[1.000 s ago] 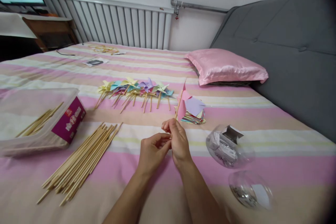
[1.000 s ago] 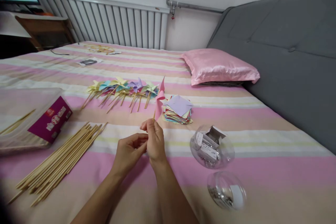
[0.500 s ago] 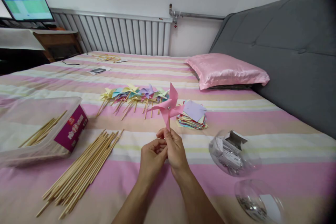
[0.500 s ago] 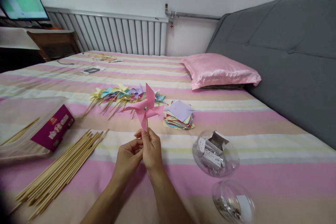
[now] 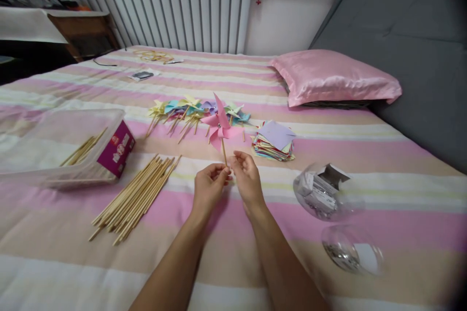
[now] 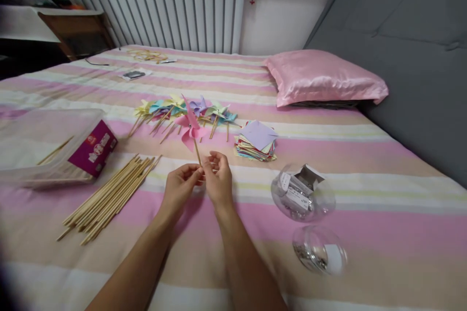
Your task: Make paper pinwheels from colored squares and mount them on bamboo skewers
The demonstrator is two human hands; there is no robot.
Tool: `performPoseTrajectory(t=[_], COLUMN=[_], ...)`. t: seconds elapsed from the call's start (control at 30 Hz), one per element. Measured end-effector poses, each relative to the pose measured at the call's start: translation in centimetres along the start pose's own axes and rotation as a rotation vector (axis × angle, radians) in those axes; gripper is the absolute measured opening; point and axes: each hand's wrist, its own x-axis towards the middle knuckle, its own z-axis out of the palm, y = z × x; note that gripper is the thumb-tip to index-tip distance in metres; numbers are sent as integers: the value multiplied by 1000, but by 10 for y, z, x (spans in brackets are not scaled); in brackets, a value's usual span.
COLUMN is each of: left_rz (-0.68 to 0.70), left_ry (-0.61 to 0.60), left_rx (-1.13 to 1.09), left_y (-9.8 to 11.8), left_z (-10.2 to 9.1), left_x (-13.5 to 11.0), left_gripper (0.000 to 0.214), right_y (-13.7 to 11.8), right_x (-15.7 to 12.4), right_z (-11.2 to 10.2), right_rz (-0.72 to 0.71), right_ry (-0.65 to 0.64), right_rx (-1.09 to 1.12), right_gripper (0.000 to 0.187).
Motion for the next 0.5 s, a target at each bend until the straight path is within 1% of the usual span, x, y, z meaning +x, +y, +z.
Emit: performPoseTrajectory(t=[0.1,0.2,0.27,0.37,0.4,0.47,0.5], left_rz=[26,106,160,224,238,249,224], left_ry=[87,202,281,409,448,489,511], left_rx=[72,167,228,376,471,685,815], left_y=[2,9,17,38,46,66,76], left_z=[-12,-28,-42,-63,-71,-85,-92], left_x=[6,11,14,23,27,40,48], left_gripper=[19,20,22,24,24,26,27], right_y=[6,13,16,20,20,20,19], right_x=[2,5,7,9,9,9,9], right_z=[-1,-2,-3,-5,-5,-6,-7], right_rz=[19,42,48,65,72,79,80], right_ry=[43,33,22,19,23,22,17], right_rx=[-41,-55,-66,-60,-53,-38,-31], right_gripper=[39,40,40,39,39,39,39])
